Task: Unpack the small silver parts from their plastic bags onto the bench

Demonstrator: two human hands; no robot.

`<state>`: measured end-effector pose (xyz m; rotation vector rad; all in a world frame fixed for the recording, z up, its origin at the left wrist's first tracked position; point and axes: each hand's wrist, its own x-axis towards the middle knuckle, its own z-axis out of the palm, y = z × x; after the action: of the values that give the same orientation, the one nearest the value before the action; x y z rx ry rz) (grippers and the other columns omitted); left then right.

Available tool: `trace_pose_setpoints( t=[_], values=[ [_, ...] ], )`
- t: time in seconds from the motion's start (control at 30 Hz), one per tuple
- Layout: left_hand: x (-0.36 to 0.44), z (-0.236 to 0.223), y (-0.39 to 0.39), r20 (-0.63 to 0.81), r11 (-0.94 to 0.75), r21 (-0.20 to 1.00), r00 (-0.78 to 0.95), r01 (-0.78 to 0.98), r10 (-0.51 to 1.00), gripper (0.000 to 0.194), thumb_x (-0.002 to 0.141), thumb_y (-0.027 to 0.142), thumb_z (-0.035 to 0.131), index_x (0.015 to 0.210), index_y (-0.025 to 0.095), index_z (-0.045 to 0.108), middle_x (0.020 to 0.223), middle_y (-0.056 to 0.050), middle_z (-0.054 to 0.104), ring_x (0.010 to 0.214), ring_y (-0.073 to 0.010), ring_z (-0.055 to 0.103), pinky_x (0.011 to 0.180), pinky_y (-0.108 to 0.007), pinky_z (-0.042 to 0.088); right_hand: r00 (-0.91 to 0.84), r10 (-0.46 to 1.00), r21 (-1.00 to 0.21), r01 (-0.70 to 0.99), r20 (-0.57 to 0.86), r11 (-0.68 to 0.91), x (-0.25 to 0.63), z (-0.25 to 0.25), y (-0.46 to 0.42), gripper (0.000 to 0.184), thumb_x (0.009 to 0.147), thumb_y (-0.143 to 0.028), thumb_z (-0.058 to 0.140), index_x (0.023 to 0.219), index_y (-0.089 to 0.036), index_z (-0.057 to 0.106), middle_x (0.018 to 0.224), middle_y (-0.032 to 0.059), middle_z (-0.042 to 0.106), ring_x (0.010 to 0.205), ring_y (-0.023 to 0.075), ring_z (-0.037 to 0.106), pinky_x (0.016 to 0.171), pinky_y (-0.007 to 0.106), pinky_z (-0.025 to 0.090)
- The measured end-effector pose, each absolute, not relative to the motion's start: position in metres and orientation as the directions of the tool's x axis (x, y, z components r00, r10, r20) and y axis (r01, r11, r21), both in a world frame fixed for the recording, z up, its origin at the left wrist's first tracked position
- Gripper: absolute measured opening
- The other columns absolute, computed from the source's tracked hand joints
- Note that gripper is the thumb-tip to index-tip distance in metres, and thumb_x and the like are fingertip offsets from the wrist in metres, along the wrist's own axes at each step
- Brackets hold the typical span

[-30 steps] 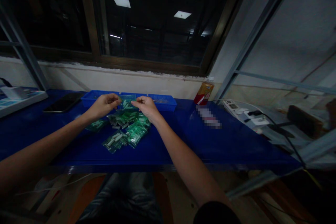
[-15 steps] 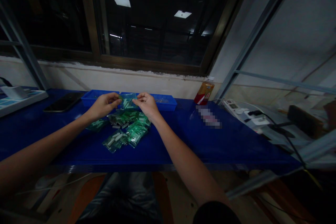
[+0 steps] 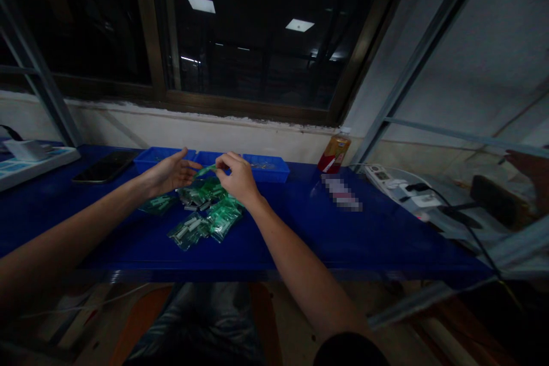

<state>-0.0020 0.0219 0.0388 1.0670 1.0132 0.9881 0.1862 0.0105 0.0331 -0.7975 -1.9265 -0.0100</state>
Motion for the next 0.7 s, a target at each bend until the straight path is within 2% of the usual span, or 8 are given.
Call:
trace_pose_setpoints(
  t=[0.07,0.17,0.3,0.37,0.43,0.53,0.63,0.7],
  values=[
    [-0.003,0.039,0.02,-0.239,0.284,0.954,0.328,-0.097,0.914,0.05,0.079,0.058,0.045,0.084,0.01,0.059,0.069,-0.009,0.06,0.062,-0.0165,0.056,0.057,-0.027,0.045,-0.259,0.51,-0.319,0.533,0.82,0.784,0.187,0.033,0.01,0.01,0.069,-0.011,0.056,0.063,-0.018,0.051,0.065,-0.002,0.052,0.063,0.0106,0.049,0.062,0.023,0.038],
    [-0.002,0.039,0.017,-0.28,0.333,0.94,0.396,-0.069,0.874,0.043,0.074,0.053,0.058,0.086,0.012,0.057,0.081,-0.013,0.064,0.069,-0.019,0.06,0.059,-0.028,0.047,-0.232,0.505,-0.321,0.54,0.831,0.778,0.188,0.034,0.009,0.01,0.07,-0.012,0.055,0.063,-0.019,0.051,0.064,-0.0016,0.052,0.062,0.0114,0.05,0.062,0.024,0.039],
    [0.002,0.039,0.013,-0.147,0.25,0.95,0.432,-0.19,0.89,0.017,0.075,0.022,0.064,0.087,0.011,0.058,0.081,-0.01,0.063,0.063,-0.0111,0.058,0.058,-0.022,0.046,-0.223,0.513,-0.33,0.546,0.829,0.77,0.187,0.035,0.008,0.011,0.069,-0.011,0.053,0.062,-0.019,0.05,0.063,-0.0014,0.052,0.062,0.012,0.051,0.062,0.024,0.039],
    [0.003,0.039,0.014,-0.042,0.144,0.95,0.346,-0.277,0.937,0.021,0.072,0.009,0.062,0.093,0.012,0.057,0.075,-0.004,0.061,0.059,-0.0084,0.056,0.056,-0.02,0.044,-0.206,0.535,-0.364,0.534,0.819,0.763,0.186,0.035,0.008,0.011,0.07,-0.013,0.053,0.061,-0.019,0.049,0.062,-0.0016,0.052,0.061,0.0118,0.051,0.062,0.024,0.039],
    [0.002,0.039,0.018,0.039,0.027,0.957,0.219,-0.29,0.975,0.028,0.071,0.007,0.062,0.097,0.013,0.056,0.071,-0.002,0.058,0.058,-0.0084,0.055,0.054,-0.02,0.042,-0.153,0.585,-0.453,0.491,0.796,0.744,0.184,0.035,0.009,0.012,0.072,-0.02,0.056,0.062,-0.019,0.049,0.062,-0.0017,0.052,0.06,0.0113,0.051,0.061,0.025,0.04],
    [-0.003,0.038,0.024,0.203,-0.187,0.96,0.056,-0.209,0.978,0.029,0.068,0.012,0.065,0.095,0.015,0.055,0.07,0.0,0.057,0.061,-0.0095,0.055,0.055,-0.02,0.04,-0.081,0.735,-0.675,0.34,0.673,0.655,0.182,0.033,0.012,0.02,0.07,-0.032,0.061,0.065,-0.019,0.046,0.061,-0.0021,0.053,0.059,0.011,0.052,0.057,0.024,0.041],
    [-0.007,0.036,0.027,0.409,-0.406,0.91,0.023,-0.089,0.912,0.023,0.066,0.018,0.066,0.086,0.016,0.055,0.075,0.0,0.058,0.069,-0.0116,0.056,0.061,-0.022,0.041,-0.123,0.902,-0.889,0.158,0.414,0.43,0.18,0.031,0.014,0.028,0.071,-0.045,0.06,0.07,-0.019,0.047,0.057,-0.0021,0.054,0.052,0.0108,0.053,0.05,0.022,0.039],
    [-0.007,0.035,0.027,0.549,-0.55,0.835,0.063,0.001,0.834,0.017,0.067,0.02,0.064,0.082,0.016,0.056,0.082,-0.002,0.059,0.08,-0.0145,0.056,0.071,-0.025,0.042,-0.189,0.954,-0.969,0.041,0.231,0.243,0.179,0.031,0.013,0.038,0.074,-0.056,0.05,0.073,-0.018,0.05,0.054,-0.0001,0.056,0.048,0.0108,0.052,0.045,0.022,0.036]
  ],
)
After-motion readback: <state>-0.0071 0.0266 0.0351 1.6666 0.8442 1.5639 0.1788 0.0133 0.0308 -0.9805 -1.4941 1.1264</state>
